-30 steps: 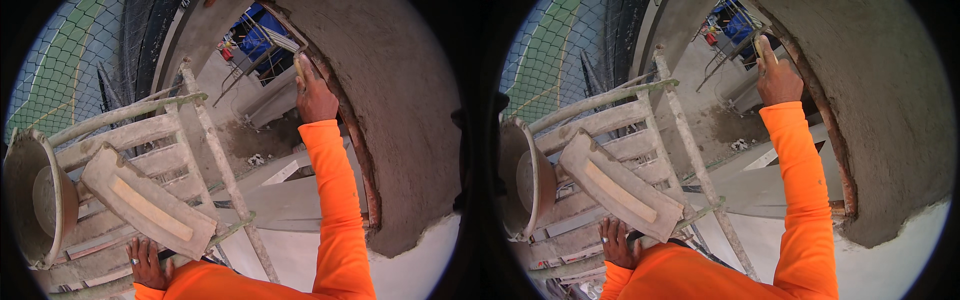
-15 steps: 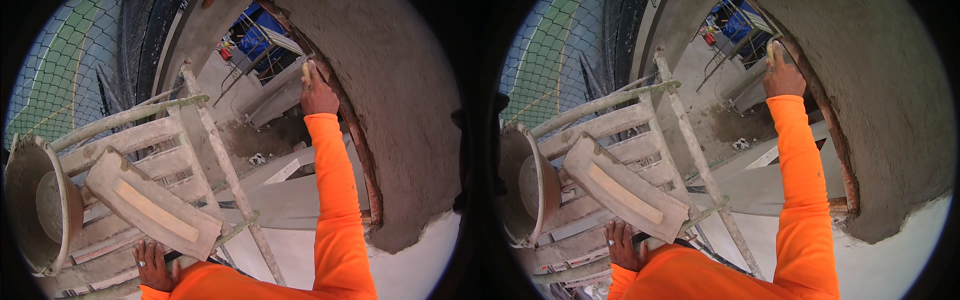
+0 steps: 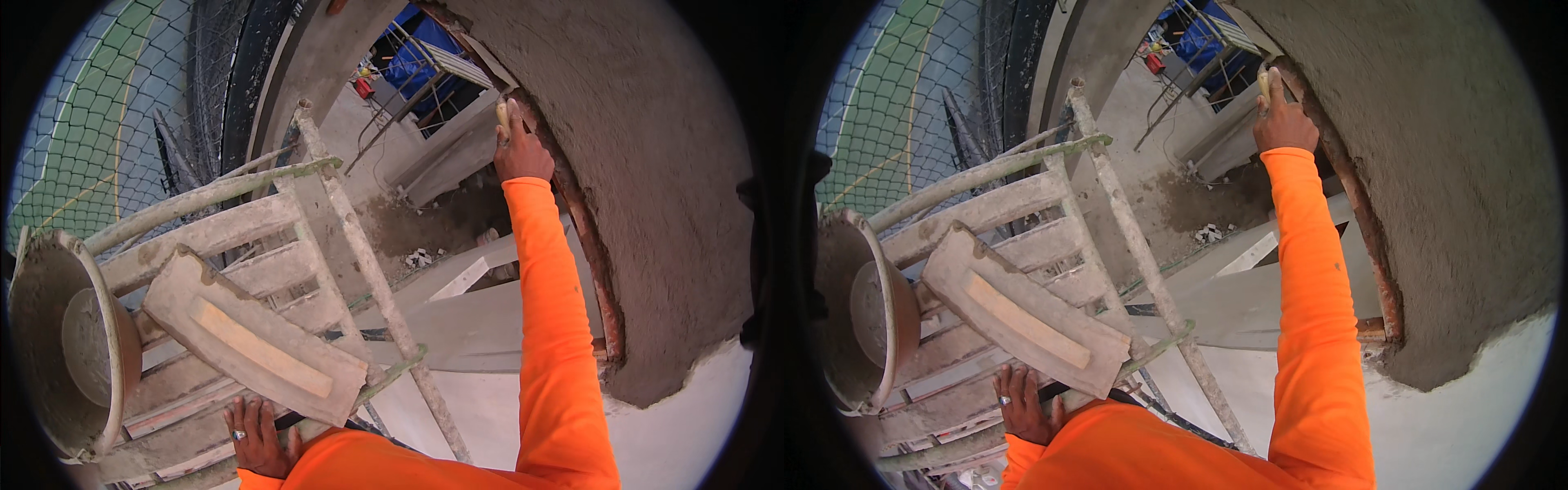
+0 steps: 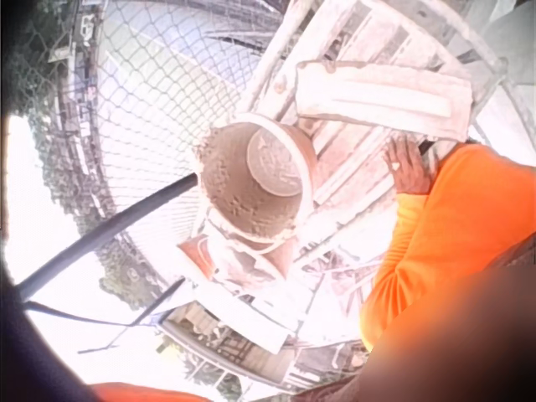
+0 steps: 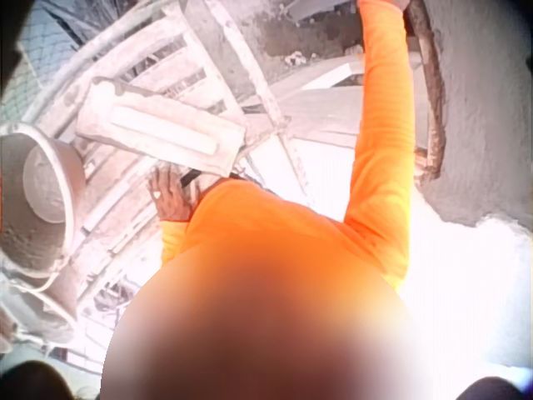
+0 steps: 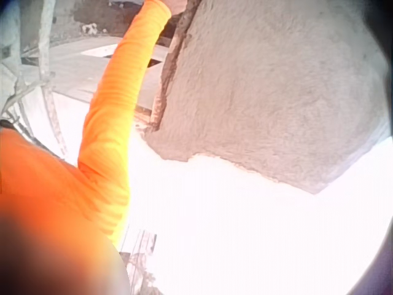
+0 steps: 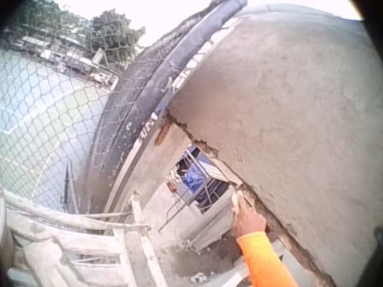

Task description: The person applies and smooths wet plaster on a wall using a trowel and a wooden float. They repeatedly scoop plaster from a bucket, spread it on the wall, and level the surface. The person then organizes tools and materials on the scaffolding before descending.

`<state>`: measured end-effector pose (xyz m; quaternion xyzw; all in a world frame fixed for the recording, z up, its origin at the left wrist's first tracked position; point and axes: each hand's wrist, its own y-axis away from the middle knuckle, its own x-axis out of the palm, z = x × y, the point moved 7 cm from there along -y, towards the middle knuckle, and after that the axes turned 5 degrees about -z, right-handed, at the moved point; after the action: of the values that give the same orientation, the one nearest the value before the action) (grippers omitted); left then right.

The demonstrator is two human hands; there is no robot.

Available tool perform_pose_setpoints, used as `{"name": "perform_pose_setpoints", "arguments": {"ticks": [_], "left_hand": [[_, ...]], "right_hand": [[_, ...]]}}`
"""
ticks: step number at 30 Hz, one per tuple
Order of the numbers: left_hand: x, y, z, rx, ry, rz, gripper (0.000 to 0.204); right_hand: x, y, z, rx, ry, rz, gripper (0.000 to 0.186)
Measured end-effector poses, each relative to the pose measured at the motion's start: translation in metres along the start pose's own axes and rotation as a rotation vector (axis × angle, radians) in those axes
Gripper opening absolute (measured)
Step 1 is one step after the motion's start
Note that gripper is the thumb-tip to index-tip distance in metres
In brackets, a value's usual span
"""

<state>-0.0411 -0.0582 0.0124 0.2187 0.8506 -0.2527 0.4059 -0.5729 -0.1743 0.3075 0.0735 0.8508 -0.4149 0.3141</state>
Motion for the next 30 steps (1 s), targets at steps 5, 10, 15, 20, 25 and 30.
{"name": "perform_pose_setpoints", "arguments": {"ticks": [5,10,15,20,25,30], "left_hand": [[0.001,0.000,0.002,-0.012,0.008,0.002,0.066],[0.000,0.000,0.002,-0.004,0.002,-0.006,0.066],[0.002,0.001,0.003,-0.008,-0.001,0.004,0.067],[0.001,0.001,0.002,0.004,-0.012,-0.011,0.068],[0.001,0.000,0.001,-0.005,-0.007,0.006,0.067],[0.000,0.000,0.001,-0.014,-0.015,0.012,0.068]], "right_hand": [[0.004,-0.007,0.025,-0.081,-0.151,0.022,0.059],[0.011,-0.023,0.029,0.032,-0.158,0.011,0.058],[0.016,-0.033,0.041,-0.042,-0.203,-0.011,0.059],[0.029,-0.043,0.042,0.063,-0.186,0.104,0.059],[0.026,-0.048,0.048,0.060,-0.194,0.036,0.062],[0.029,-0.051,0.052,-0.005,-0.149,0.105,0.059]]}}
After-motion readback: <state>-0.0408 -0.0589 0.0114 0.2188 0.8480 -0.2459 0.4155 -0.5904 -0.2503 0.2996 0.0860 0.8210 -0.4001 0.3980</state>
